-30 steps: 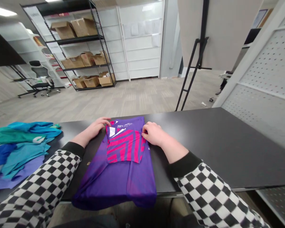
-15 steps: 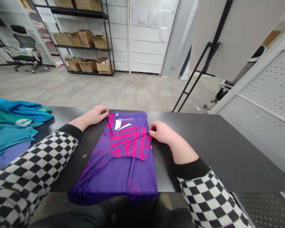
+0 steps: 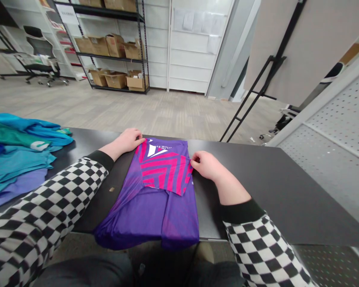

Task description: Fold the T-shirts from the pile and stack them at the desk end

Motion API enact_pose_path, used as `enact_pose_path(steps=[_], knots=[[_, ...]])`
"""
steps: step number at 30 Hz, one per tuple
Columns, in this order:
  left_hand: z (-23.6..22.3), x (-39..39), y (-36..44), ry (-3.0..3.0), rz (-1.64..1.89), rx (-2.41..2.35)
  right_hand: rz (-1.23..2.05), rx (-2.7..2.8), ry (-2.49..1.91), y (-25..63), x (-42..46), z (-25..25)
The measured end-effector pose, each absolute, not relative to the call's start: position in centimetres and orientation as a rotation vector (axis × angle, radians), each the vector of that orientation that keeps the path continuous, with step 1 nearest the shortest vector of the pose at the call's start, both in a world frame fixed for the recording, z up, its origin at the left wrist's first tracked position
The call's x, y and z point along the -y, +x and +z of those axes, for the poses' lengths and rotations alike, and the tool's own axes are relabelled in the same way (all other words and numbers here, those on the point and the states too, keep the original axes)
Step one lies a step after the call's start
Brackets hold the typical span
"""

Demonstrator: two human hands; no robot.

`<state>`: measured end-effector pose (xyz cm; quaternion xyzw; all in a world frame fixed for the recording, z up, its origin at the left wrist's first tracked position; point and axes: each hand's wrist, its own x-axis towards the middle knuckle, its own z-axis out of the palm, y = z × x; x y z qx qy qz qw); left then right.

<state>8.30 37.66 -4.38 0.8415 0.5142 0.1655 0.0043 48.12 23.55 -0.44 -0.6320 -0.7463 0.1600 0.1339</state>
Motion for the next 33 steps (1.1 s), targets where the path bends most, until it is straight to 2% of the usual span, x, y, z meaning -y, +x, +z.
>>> enact_pose_path(steps=[3,6,10,15,20,25,33], knots=[[-3.6,-37.0,8.9,2.557,0.475,-1.798,0.418,2.146,-1.835,47.7,-23.7,-0.8],[-2.9,-35.6,9.2,2.538,0.573,-1.839,0.4,2.139,-1.831,47.4,-24.0,-1.3],[-2.4,-33.2,9.2,2.593,0.733,-1.512,0.358,2.138,-1.81,47.3,-24.1,-1.7],[-3.5,-32.1,8.2,2.624,0.571,-1.104,0.338,2.168,-1.783,47.6,-24.2,-1.7],[-4.2,-32.8,7.3,2.588,0.576,-1.172,0.355,2.155,-1.778,47.8,-24.2,-1.7],[-2.3,-30.2,9.8,2.661,0.527,-1.116,0.355,2.16,-1.783,47.6,-24.0,-1.5],[-1.8,-25.6,13.8,2.692,0.197,-1.039,0.345,1.998,-2.065,48.6,-24.1,-0.3]])
